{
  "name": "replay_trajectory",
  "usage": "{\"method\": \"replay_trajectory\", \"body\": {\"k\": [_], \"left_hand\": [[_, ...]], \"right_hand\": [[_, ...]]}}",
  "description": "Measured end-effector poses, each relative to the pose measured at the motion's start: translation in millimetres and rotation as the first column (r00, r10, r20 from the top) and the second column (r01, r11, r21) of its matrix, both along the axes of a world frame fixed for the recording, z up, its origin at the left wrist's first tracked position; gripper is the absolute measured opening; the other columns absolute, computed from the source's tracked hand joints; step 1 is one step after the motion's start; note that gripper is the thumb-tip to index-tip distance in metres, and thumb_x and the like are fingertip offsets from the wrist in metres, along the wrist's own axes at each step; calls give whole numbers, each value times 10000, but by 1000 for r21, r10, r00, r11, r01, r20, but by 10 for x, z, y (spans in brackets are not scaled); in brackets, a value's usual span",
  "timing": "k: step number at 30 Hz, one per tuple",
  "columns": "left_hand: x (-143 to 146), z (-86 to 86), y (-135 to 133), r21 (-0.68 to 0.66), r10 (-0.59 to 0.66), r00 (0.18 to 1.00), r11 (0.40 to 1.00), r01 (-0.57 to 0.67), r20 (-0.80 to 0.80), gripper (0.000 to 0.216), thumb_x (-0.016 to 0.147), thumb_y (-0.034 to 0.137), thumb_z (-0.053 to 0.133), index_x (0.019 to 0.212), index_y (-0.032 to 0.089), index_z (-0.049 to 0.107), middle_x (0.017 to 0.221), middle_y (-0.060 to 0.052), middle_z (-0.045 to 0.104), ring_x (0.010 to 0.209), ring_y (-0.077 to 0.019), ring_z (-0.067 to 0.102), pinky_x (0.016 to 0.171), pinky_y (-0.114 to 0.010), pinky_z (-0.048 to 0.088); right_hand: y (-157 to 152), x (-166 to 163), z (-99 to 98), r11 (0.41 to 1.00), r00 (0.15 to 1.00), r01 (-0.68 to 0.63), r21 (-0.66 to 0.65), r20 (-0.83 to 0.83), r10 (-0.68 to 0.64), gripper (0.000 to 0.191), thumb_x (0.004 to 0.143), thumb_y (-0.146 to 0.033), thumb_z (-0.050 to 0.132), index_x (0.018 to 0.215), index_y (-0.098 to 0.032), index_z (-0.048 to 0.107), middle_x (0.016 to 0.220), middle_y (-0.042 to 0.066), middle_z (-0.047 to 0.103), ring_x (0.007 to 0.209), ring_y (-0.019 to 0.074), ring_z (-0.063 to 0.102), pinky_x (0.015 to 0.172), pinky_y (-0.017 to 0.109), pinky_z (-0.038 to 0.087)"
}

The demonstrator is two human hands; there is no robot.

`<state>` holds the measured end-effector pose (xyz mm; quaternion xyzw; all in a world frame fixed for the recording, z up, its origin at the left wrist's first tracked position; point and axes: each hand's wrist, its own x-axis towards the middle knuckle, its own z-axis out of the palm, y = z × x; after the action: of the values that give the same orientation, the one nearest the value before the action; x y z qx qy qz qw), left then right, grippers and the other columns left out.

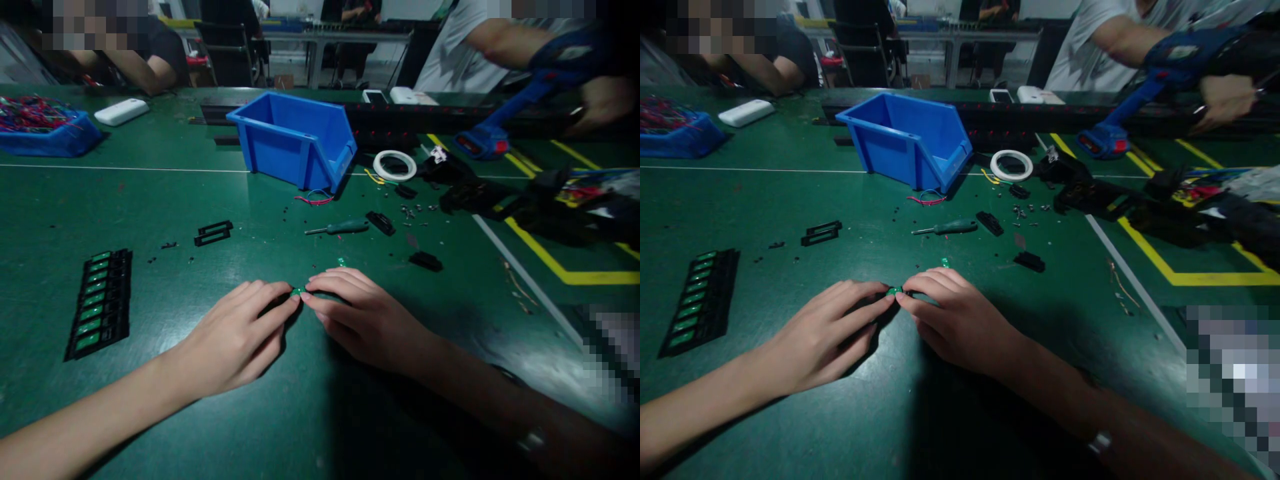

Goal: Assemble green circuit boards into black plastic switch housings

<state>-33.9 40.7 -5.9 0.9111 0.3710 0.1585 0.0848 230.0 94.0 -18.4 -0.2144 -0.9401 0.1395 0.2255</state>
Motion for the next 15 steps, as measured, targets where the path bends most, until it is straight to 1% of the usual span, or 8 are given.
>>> {"method": "replay_trajectory", "body": {"k": [3, 7, 10, 15], "left_hand": [[10, -8, -2, -1, 5, 1000, 1000, -5, 21, 492, 955, 171, 522, 1446, 152, 493, 1390, -171, 543, 1182, -297, 562, 977, -493, 502], [21, -17, -12, 14, -11, 999, 1000, 10, 49, 465, 955, 162, 533, 1419, 152, 510, 1353, -164, 581, 1152, -285, 582, 964, -478, 503], [26, -16, -23, 0, -70, 994, 998, 70, 86, 438, 956, 148, 527, 1394, 143, 522, 1317, -155, 624, 1126, -262, 597, 954, -443, 504], [24, -1, -19, -63, -147, 983, 986, 155, 107, 399, 951, 133, 528, 1348, 151, 564, 1356, -137, 623, 1110, -249, 602, 938, -426, 495]], "right_hand": [[2, -3, -2, 1000, 1000, 0, -9, 9, 0, 349, 939, -125, 534, 1281, -169, 586, 1301, 125, 628, 1218, 265, 559, 1074, 498, 437], [5, -4, -2, 1000, 1000, 7, -24, -18, -8, 334, 944, -122, 525, 1267, -186, 584, 1309, 104, 647, 1224, 252, 574, 1082, 489, 432], [5, -5, 2, 998, 998, 13, -62, -52, -17, 338, 950, -130, 519, 1275, -208, 571, 1320, 92, 663, 1239, 238, 590, 1086, 476, 438], [-6, -9, 7, 992, 995, 38, -119, -89, -48, 331, 953, -167, 538, 1279, -205, 576, 1287, 93, 686, 1220, 241, 617, 1072, 461, 461]]}}
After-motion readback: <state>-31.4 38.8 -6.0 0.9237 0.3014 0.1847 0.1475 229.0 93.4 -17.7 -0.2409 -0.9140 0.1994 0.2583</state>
